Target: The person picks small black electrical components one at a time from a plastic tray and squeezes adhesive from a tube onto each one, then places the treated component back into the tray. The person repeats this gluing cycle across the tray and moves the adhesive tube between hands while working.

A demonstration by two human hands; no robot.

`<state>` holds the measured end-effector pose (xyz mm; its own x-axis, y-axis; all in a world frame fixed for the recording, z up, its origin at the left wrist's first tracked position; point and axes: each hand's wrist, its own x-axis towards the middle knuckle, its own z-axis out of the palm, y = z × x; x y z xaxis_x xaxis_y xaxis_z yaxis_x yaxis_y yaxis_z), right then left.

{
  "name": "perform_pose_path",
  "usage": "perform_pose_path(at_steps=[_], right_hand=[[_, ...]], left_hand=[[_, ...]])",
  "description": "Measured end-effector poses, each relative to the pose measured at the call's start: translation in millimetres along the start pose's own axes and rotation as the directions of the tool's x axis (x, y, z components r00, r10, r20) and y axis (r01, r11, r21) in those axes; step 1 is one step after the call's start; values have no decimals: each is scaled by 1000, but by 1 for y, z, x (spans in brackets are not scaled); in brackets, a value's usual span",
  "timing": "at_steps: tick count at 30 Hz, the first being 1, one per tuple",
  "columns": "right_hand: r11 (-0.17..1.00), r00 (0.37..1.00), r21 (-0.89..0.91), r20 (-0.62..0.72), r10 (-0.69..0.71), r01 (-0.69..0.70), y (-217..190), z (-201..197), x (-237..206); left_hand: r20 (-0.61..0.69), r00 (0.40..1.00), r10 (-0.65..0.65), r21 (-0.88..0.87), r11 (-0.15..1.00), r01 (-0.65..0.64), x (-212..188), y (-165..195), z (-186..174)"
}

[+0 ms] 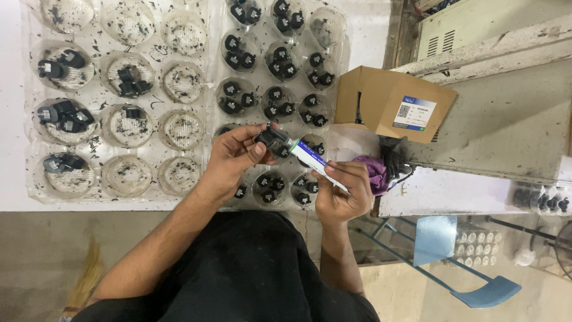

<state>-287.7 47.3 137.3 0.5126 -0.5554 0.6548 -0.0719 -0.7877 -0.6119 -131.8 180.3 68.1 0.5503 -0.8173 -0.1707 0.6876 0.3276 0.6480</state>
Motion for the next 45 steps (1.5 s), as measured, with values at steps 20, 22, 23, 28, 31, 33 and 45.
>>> perform_pose_path(at_steps=[20, 22, 23, 28, 31, 33, 45], right_hand=[[999, 998, 36, 47, 38, -40, 20, -22, 7], [999, 999, 25, 3, 48, -48, 33, -30, 6], [999, 998, 18, -23, 51, -51, 41, -34, 5], [926, 932, 217, -127, 341, -309, 82, -67, -10], [909, 915, 221, -116, 386, -355, 111, -87, -16], [905, 912, 215, -105, 395, -367, 129, -100, -18], [851, 865, 166, 32, 500, -498, 198, -143, -39]], left_hand=[[114, 989, -91, -234, 965, 116, 16, -15, 8], [-8, 998, -70, -146, 987, 68, 30, -26, 9], [-105, 994, -34, -51, 998, 29, 45, -32, 9], [-222, 953, 206, 310, 942, -131, 150, -57, -1], [-153, 950, 273, 531, 833, -154, 219, -65, 5], [-136, 945, 298, 683, 719, -129, 259, -69, 15], [463, 829, 314, 761, -620, -191, 421, -120, 50]])
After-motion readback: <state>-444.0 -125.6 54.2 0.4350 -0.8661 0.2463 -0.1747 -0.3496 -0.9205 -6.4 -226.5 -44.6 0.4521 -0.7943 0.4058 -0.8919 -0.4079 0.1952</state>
